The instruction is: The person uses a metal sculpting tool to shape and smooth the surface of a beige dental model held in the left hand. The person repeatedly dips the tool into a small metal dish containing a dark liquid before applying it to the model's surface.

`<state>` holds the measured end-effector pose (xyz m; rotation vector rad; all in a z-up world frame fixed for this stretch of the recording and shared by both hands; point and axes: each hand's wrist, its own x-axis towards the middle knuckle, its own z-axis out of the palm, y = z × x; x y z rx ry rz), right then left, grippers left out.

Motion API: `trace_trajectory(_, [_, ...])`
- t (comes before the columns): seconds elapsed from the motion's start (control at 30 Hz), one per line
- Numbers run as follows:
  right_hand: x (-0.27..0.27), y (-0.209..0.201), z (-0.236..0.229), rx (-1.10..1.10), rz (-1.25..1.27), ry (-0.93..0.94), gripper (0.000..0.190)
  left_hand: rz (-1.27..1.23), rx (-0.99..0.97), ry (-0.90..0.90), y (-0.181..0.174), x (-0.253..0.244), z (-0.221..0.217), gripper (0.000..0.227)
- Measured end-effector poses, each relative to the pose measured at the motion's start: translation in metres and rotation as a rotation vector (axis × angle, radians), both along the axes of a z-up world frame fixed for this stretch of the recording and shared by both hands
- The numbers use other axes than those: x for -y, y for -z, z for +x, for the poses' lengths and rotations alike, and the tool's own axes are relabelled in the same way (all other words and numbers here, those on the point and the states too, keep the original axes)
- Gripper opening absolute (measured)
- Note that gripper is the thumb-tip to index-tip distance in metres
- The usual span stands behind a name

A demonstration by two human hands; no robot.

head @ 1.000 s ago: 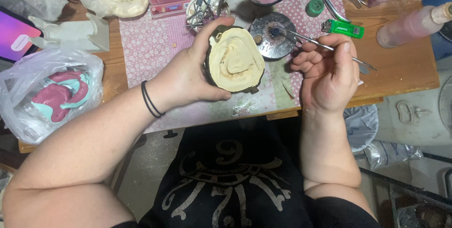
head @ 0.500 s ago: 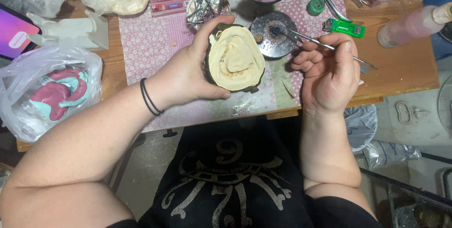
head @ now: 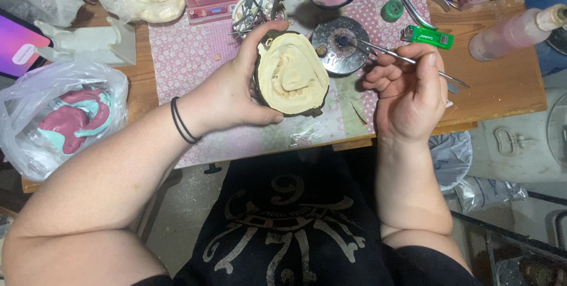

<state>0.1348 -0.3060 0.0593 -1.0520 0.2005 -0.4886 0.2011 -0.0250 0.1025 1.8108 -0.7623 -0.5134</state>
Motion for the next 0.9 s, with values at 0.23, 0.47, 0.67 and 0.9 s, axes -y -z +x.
trace_trajectory(0.23, [-0.0004, -0.0007, -0.0013, -0.014, -0.010, 0.004, 0.034, -0.042, 0.012, 0.013, 0.0044, -0.0007, 0.0014, 0.121])
trace_trajectory(0.47, [0.0008, 0.0003, -0.0003, -0.010, -0.003, -0.001, 0.035, -0.005, 0.010, -0.013, 0.0014, -0.0004, 0.0009, 0.121])
trace_trajectory(0.67, [0.0007, 0.0008, -0.0003, -0.001, 0.001, 0.001, 0.035, 0.006, 0.010, -0.023, -0.0015, 0.0008, -0.0005, 0.121])
trace_trajectory(0.9, [0.0012, 0.0017, -0.0005, -0.004, 0.000, 0.007, 0.035, -0.014, 0.009, -0.014, 0.0000, 0.0001, -0.0004, 0.121])
